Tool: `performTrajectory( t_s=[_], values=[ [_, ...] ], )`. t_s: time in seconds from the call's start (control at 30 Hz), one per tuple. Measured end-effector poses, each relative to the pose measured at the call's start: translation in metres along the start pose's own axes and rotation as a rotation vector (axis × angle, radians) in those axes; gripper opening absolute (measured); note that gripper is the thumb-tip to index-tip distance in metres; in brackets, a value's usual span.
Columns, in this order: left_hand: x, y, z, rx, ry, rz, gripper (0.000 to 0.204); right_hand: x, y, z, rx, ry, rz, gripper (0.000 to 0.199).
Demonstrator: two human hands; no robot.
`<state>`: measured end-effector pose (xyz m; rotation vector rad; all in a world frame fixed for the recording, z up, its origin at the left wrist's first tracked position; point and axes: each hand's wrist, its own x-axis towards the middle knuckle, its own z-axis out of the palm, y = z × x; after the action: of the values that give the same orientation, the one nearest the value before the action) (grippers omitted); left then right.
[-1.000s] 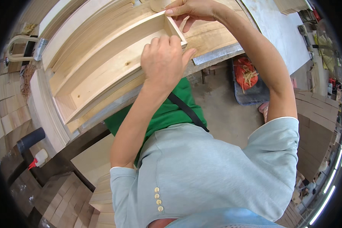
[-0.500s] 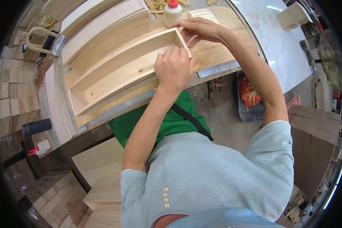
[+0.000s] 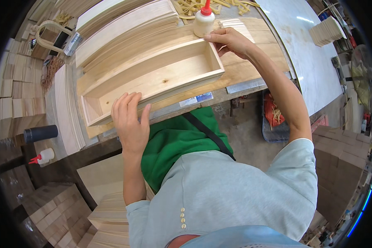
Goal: The person is applying wood glue to panels and assembling them into a box structure.
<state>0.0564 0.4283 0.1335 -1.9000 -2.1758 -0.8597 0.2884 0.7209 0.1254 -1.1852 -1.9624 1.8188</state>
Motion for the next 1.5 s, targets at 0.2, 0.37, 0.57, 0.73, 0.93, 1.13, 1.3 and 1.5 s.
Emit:
performTrajectory(
  t_s=[0.2,0.37,0.57,0.73,0.93,1.13,1.3,1.5],
  values=[
    [-0.006,-0.008,0.007,-0.049,0.050,-0.008,0.034,0.003,-0.001,-0.013,-0.025,-0.066,-0.037,0.033],
    [-0.031,-0.006,-0.002,-0.221,0.225,-0.029,0.037,-0.008,-0.036,-0.005,-0.413,0.075,-0.170,0.034],
    [-0.065,0.008,0.012,-0.567,0.154,-0.192,0.026,0.012,-0.057,0.059,-0.822,-0.114,-0.576,0.039],
    [-0.092,0.010,0.017,-0.666,0.117,-0.358,0.026,0.048,-0.065,0.077,-0.950,-0.326,-0.210,0.038],
    [-0.099,0.009,0.015,-0.783,0.237,-0.394,0.034,0.036,-0.068,0.076,-0.825,-0.270,-0.373,0.025],
    [-0.134,-0.017,0.027,-0.717,0.269,-0.715,0.027,-0.006,-0.130,0.216,-0.540,-0.452,-0.512,0.033],
    [-0.166,-0.014,0.023,-0.656,0.265,-0.897,0.030,-0.095,-0.166,0.411,-0.432,-0.846,-0.752,0.032],
    [-0.180,-0.038,0.023,-0.794,0.446,-0.648,0.032,-0.167,-0.140,0.551,-0.545,-0.993,-1.058,0.019]
  ],
)
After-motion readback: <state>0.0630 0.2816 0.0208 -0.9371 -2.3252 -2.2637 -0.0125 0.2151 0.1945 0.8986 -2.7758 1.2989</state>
